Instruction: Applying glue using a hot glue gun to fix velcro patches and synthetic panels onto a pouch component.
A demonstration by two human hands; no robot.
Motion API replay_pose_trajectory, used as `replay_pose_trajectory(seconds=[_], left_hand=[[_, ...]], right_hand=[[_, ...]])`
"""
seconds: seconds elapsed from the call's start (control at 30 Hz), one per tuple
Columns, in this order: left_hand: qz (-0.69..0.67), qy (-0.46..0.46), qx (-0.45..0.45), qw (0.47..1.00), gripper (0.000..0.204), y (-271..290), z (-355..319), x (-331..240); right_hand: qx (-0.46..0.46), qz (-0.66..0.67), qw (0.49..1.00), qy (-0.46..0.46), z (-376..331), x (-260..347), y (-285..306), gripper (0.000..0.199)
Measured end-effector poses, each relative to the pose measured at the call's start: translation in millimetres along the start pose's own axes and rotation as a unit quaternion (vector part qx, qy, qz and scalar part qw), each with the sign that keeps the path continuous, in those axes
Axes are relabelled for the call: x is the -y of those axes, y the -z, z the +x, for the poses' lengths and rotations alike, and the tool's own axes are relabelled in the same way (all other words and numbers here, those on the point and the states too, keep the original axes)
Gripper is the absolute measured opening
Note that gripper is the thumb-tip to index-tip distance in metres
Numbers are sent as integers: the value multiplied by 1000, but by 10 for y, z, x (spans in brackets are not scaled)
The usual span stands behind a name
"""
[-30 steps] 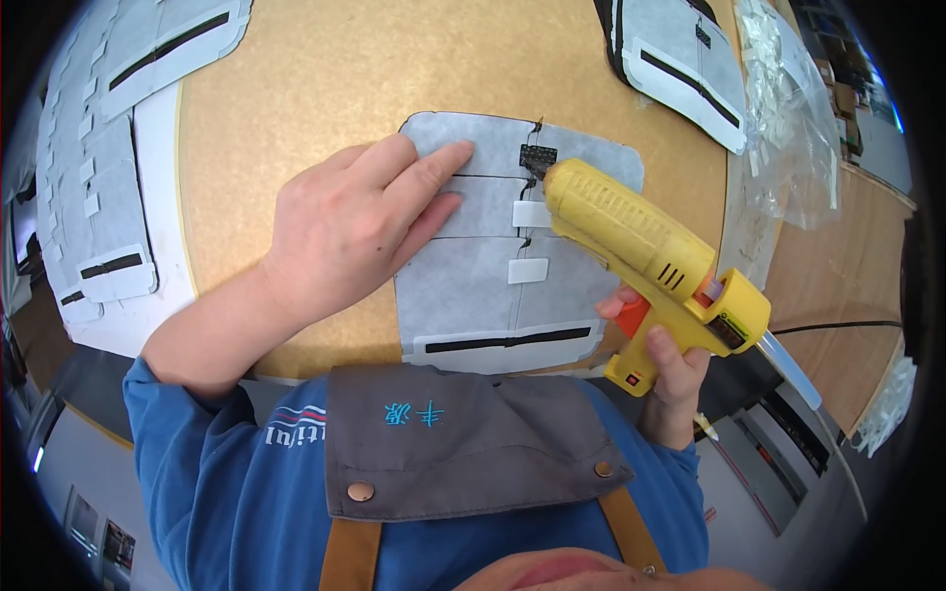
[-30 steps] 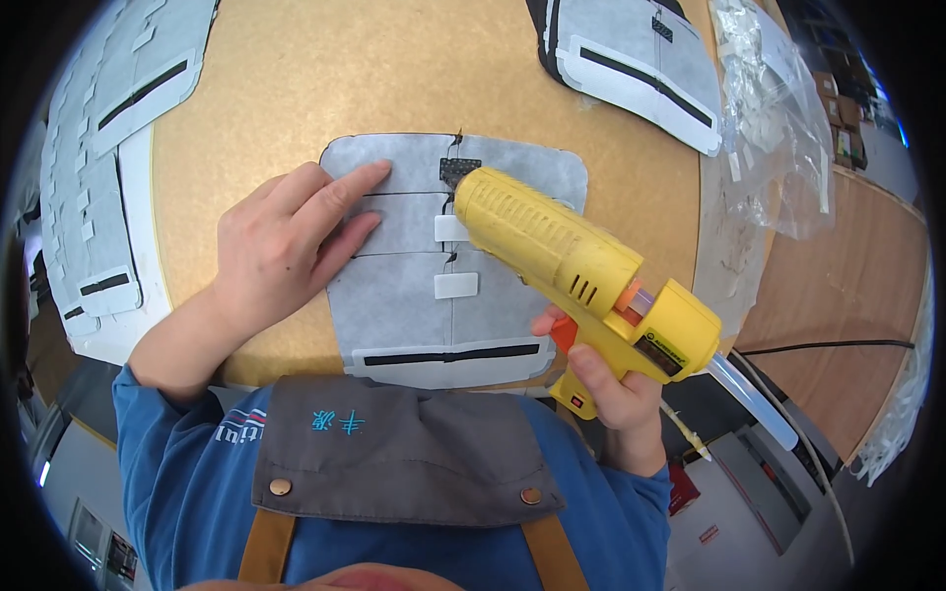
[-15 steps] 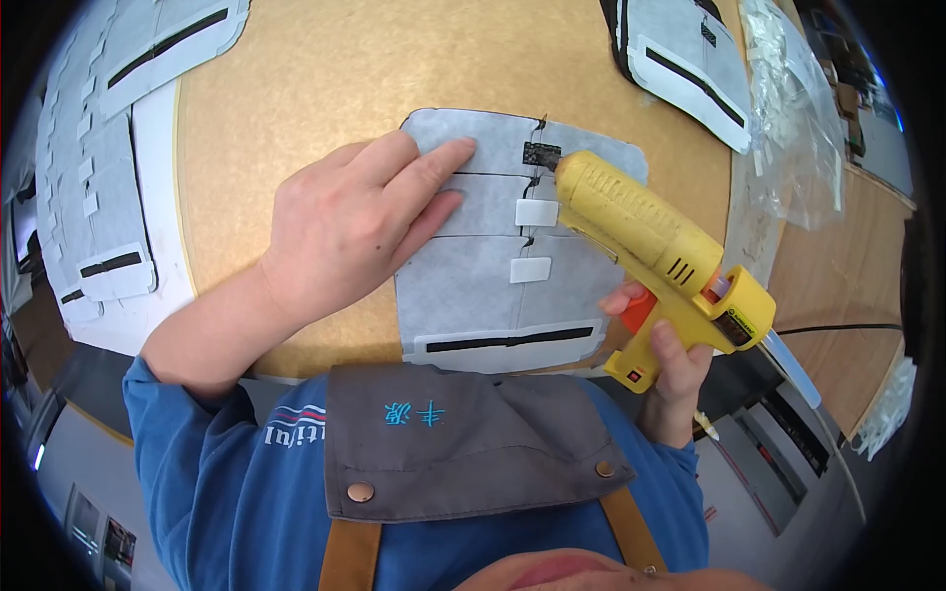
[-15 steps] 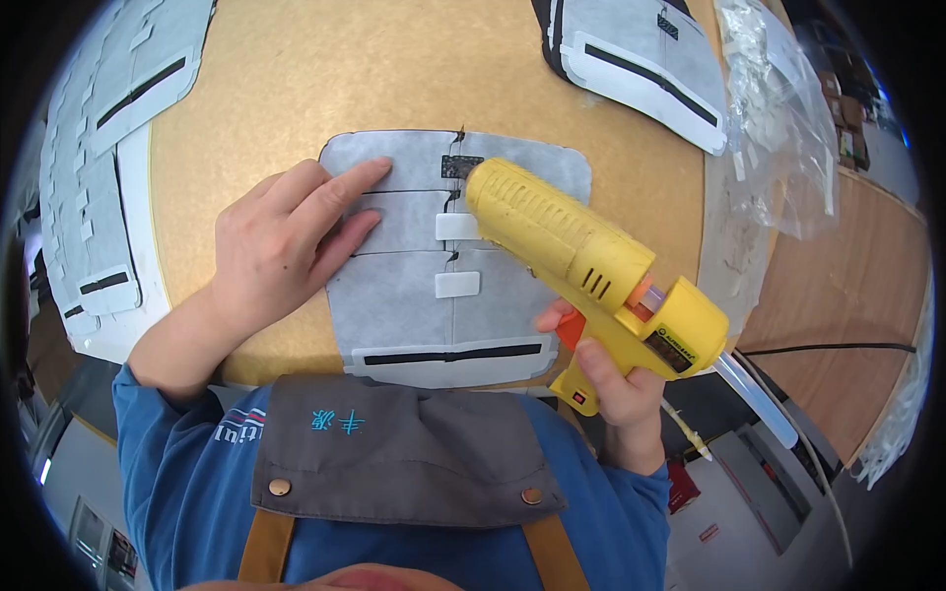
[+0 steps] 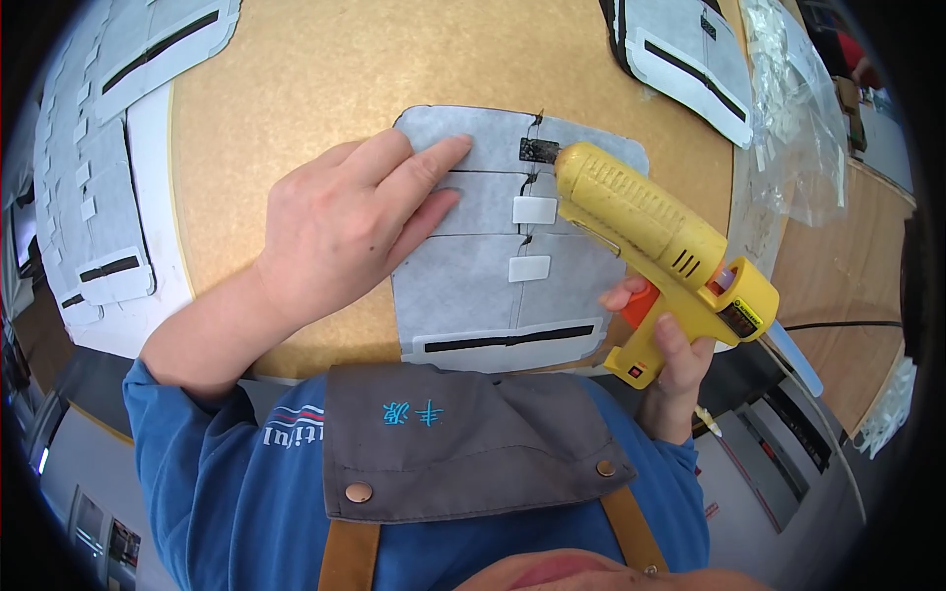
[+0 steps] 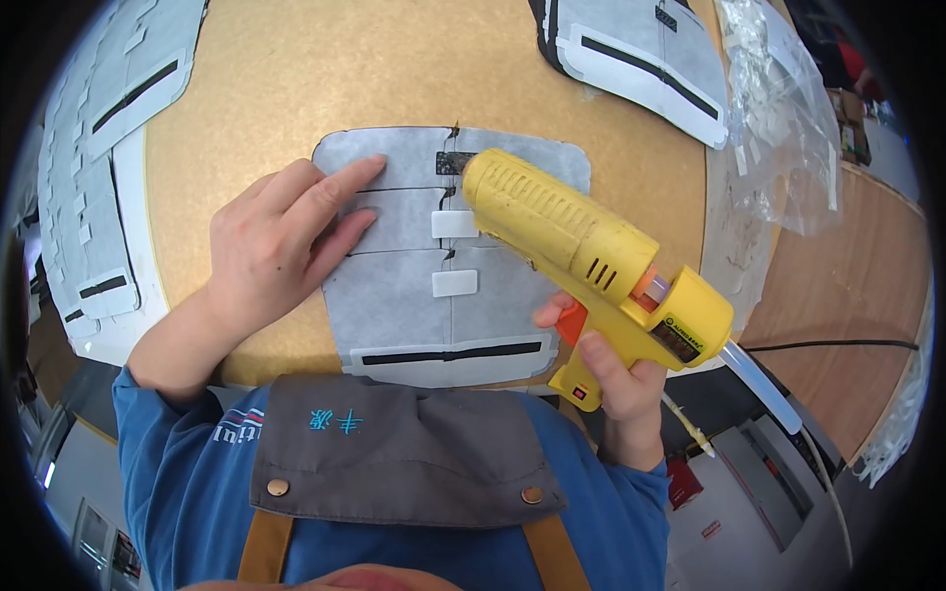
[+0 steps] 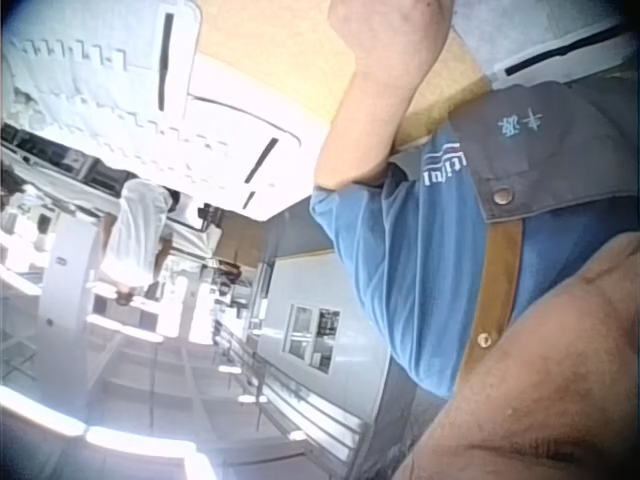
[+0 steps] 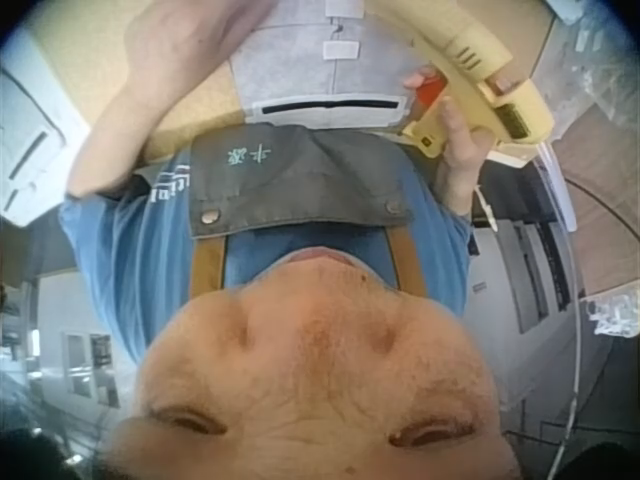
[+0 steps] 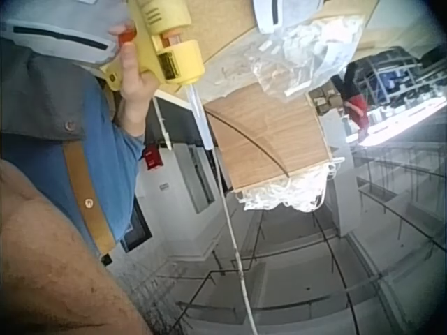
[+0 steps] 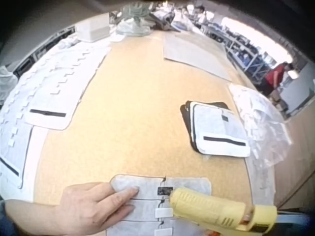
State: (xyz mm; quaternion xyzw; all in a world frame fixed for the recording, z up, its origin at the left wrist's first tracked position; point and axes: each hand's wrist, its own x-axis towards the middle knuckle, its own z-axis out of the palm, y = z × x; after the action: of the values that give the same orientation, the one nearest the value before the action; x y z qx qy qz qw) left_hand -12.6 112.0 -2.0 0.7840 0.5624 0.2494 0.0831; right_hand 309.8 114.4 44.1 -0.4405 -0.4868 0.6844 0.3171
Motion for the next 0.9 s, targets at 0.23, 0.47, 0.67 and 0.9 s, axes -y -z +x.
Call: replay_pose_trajectory(seconds=[0.23,0.47,0.67,0.9], left_hand=[[1,1,6,1000,43,8,10,-2],[-1,-6,3,1000,43,3,15,2],[-1,-5,-2,1000,42,-6,12,2],[-3,-6,3,1000,44,2,17,3]], right_hand=[[-2,9,1000,1,21,-13,-26,51],[-22,17,1000,4,-31,-22,13,51],[-39,26,999,16,-55,-43,36,50],[-45,25,999,10,-73,-29,49,51]])
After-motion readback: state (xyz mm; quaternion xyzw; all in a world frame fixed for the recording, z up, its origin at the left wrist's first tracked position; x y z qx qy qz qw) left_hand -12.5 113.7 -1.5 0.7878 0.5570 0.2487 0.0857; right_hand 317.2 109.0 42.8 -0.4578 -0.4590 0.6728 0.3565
